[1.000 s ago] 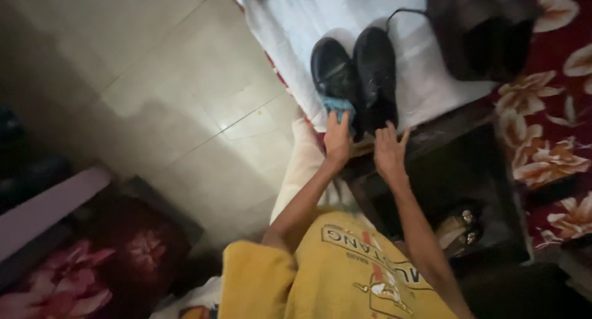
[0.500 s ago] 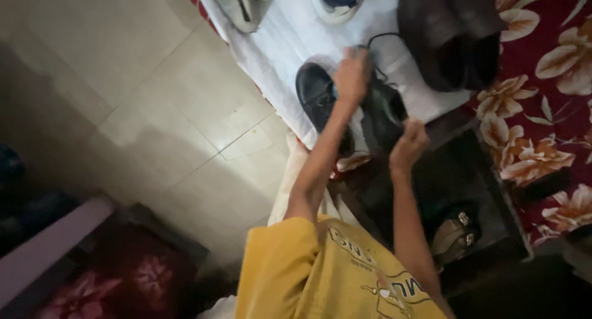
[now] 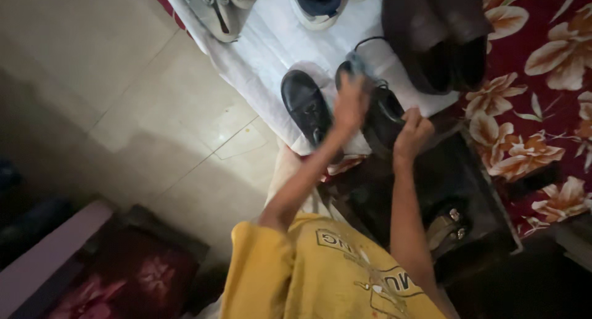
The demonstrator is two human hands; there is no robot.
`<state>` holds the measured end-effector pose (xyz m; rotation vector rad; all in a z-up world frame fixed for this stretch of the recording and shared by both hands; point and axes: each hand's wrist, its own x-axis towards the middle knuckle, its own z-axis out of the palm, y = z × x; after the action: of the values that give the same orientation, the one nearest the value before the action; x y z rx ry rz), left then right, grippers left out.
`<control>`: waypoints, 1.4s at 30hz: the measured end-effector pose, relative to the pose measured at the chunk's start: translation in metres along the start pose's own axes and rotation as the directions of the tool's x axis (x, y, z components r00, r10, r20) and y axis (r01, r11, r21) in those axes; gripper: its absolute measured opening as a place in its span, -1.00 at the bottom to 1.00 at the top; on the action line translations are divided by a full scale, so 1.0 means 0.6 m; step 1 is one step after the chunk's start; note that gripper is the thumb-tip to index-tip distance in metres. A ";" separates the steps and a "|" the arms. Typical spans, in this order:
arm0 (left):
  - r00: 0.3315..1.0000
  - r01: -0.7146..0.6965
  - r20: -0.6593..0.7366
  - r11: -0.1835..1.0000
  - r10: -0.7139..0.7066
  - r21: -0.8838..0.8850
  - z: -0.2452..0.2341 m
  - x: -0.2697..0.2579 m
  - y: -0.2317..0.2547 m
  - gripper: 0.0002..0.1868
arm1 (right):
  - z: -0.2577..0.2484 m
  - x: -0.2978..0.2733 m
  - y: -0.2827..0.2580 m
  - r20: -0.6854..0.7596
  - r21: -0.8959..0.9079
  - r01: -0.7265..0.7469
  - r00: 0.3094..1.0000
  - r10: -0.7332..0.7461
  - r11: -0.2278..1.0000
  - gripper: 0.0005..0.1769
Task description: The person wipes several pairs of shoes lined up on a white cloth using a blue cloth. They handle a pair of black sneakers, a pair of brown loafers, and a pair of grey sneakers, wiping the upper surfaces of each shoe individually.
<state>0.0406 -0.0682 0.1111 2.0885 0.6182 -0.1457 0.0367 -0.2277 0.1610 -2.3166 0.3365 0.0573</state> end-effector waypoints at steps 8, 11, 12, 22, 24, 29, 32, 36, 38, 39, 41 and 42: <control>0.992 0.112 0.041 0.980 -0.121 0.167 0.040 0.076 -0.016 -0.79 | -0.025 0.026 0.044 0.020 0.020 -0.020 1.000 0.020 1.000 -0.49; 0.999 -0.052 -0.008 0.996 0.053 0.067 0.021 0.022 0.015 -0.62 | -0.008 0.018 0.032 0.001 0.017 -0.027 1.000 0.027 0.999 -0.47; 0.999 -0.046 0.018 0.999 0.046 0.027 0.022 -0.037 0.048 -0.67 | -0.013 0.012 0.035 -0.001 0.033 -0.038 0.999 0.038 0.999 -0.46; 0.996 0.088 -0.008 0.984 -0.088 0.152 -0.055 0.077 -0.045 -0.71 | -0.026 -0.054 0.032 0.013 -0.070 0.443 0.896 -0.443 0.894 -0.54; 0.995 -0.064 -0.067 0.991 0.072 0.117 -0.107 0.054 -0.070 -0.69 | -0.017 -0.057 0.008 0.221 -0.201 0.554 0.829 -0.514 0.808 -0.63; 0.882 -0.467 0.104 0.825 0.459 0.319 -0.138 0.052 -0.165 -0.53 | -0.011 -0.122 0.017 0.342 -0.250 0.577 0.804 -0.487 0.777 -0.70; 0.765 -0.590 0.517 0.739 0.384 0.324 -0.025 -0.013 -0.206 -0.77 | 0.071 -0.230 0.054 0.668 -0.014 0.601 0.600 -0.440 0.799 -0.62; 0.654 -0.749 0.507 0.572 0.561 0.333 0.022 -0.049 -0.239 -0.79 | 0.126 -0.302 0.030 0.741 -0.351 0.436 0.671 -0.039 0.829 -0.17; 0.762 -0.624 0.540 0.628 0.358 0.465 0.003 0.044 -0.262 -0.82 | 0.143 -0.297 0.021 0.783 -0.520 0.500 0.603 0.152 0.693 0.08; 0.773 -0.614 0.519 0.637 0.366 0.466 -0.005 0.066 -0.270 -0.84 | 0.148 -0.293 0.027 0.805 -0.547 0.528 0.543 0.237 0.650 0.05; 0.795 -0.596 0.478 0.631 0.374 0.496 -0.022 0.061 -0.280 -0.83 | 0.171 -0.307 0.046 0.808 -0.545 0.518 0.535 0.247 0.659 0.00; 0.784 -0.612 0.477 0.621 0.397 0.490 -0.011 0.045 -0.271 -0.83 | 0.196 -0.302 0.056 0.782 -0.548 0.491 0.587 0.207 0.677 -0.03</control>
<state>-0.0148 0.0200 -0.0165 2.7180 -0.3218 -0.4007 -0.1392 -0.1252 0.0813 -2.7485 -0.4898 1.3724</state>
